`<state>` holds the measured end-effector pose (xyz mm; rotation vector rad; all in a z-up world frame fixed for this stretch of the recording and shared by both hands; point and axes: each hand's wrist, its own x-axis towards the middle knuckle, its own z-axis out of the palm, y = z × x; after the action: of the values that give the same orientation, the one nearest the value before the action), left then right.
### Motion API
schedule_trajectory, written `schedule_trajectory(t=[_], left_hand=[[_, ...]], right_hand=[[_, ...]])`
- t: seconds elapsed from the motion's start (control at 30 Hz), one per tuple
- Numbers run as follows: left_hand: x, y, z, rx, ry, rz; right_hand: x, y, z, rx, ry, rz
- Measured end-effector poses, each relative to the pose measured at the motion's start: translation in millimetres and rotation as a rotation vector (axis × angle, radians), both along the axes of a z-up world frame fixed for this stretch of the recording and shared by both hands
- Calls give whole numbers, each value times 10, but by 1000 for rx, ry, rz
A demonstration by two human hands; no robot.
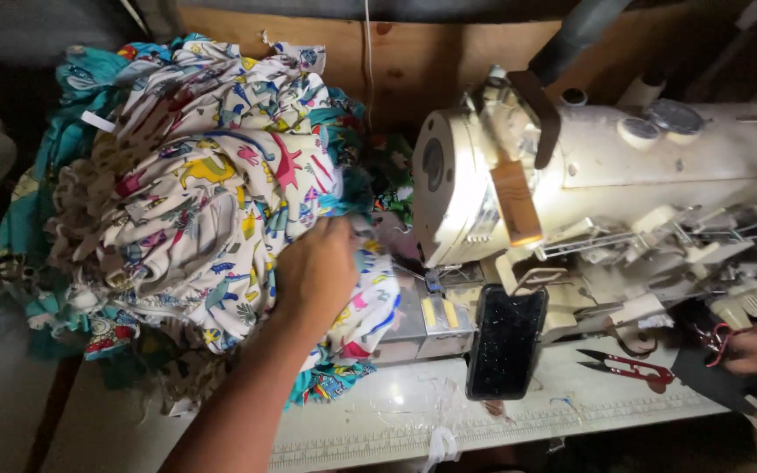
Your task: Sorting and inspecting patterned fabric pieces at a sewing workstation, preparing them for assembly.
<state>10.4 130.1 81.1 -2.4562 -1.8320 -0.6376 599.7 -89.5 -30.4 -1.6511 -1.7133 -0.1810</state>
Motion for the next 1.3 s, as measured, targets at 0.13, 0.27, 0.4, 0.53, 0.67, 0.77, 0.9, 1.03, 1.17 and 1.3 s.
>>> schedule_trajectory(t=[0.13,0.27,0.4,0.53,0.67,0.77,0.9,1.03,1.17,1.3], left_hand=[[-373,-353,-164,177,-148,-5],[-360,-834,-250,-15,-289,77],[-182,-1058,-58,418,-364,-145],[115,-1002,-36,68,-175,-121],[3,-897,-25,210,-555,-234],[-15,-1019,120,-41,-777,-245],[41,-1089,130,6,-810,-282],[26,-1074,13,-70,-919,-236],[-14,-998,-58,-107,-1024,-295],[29,-992,-168,-185,-1054,-245]], right_hand=[[-1463,-95,307,-99,-156,-24],[-1097,56,-376,-691,-231,-221],[-823,140,-884,-408,-336,-306],[-1933,25,-132,-157,-344,-558],[-3152,444,1150,-1114,30,-434],[-3604,532,895,109,-225,-11],[-3998,836,1062,197,-359,52],[-4104,887,1103,187,-380,24],[-4058,826,1116,195,-417,47],[-4110,909,1092,183,-398,53]])
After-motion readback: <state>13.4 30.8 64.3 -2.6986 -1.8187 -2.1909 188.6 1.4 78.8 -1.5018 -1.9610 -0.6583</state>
